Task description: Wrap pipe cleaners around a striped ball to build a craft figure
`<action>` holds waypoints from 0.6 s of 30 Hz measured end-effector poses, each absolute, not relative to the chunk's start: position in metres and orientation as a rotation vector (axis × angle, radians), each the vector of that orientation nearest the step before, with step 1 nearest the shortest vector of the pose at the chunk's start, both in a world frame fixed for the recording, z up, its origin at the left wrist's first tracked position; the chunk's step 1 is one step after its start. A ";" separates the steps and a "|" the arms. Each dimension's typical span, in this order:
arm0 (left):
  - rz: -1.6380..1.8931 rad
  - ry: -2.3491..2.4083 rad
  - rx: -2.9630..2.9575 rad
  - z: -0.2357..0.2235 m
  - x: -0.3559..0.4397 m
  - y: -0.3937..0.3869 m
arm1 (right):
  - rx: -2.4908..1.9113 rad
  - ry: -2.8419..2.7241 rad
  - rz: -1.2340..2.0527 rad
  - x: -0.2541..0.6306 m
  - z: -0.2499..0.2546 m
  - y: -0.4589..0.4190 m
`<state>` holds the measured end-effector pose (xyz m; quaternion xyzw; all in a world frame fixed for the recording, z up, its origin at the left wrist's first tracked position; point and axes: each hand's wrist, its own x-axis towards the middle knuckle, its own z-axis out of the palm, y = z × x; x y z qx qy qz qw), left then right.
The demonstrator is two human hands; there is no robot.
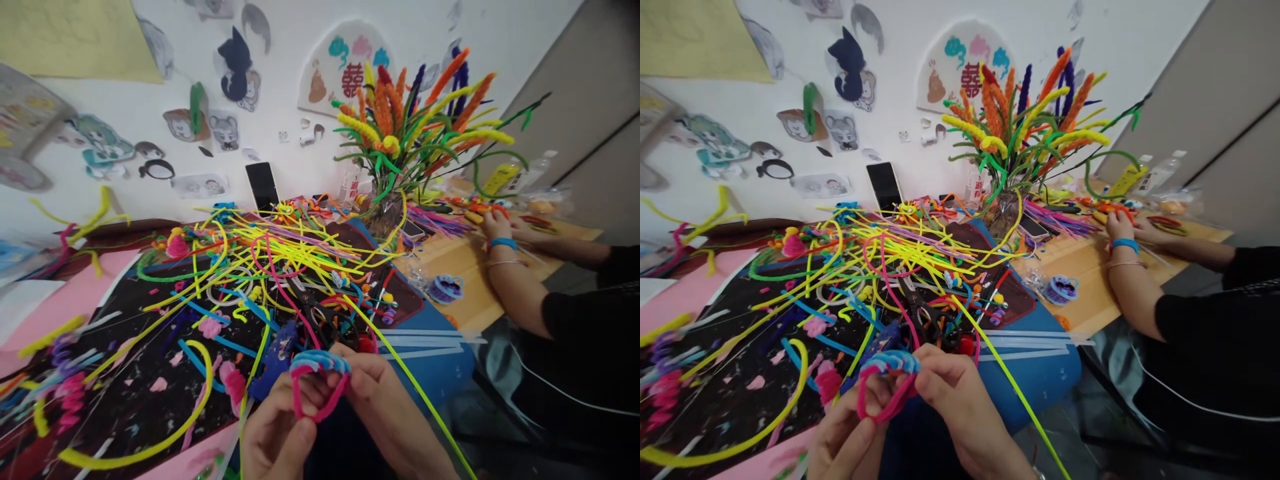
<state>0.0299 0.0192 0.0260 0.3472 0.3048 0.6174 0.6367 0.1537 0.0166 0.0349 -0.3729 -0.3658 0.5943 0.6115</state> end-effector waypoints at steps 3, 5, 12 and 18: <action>1.404 0.762 0.843 0.023 0.029 0.021 | -0.821 -0.709 1.459 0.147 0.039 0.016; 1.403 0.771 0.852 0.020 0.028 0.022 | -0.813 -0.626 1.487 0.144 0.041 0.016; 1.530 0.731 0.881 0.015 0.027 0.016 | -0.687 -0.424 1.658 0.138 0.041 0.017; 1.579 0.504 0.954 0.001 0.025 0.028 | -0.612 -0.653 1.692 0.138 0.046 0.016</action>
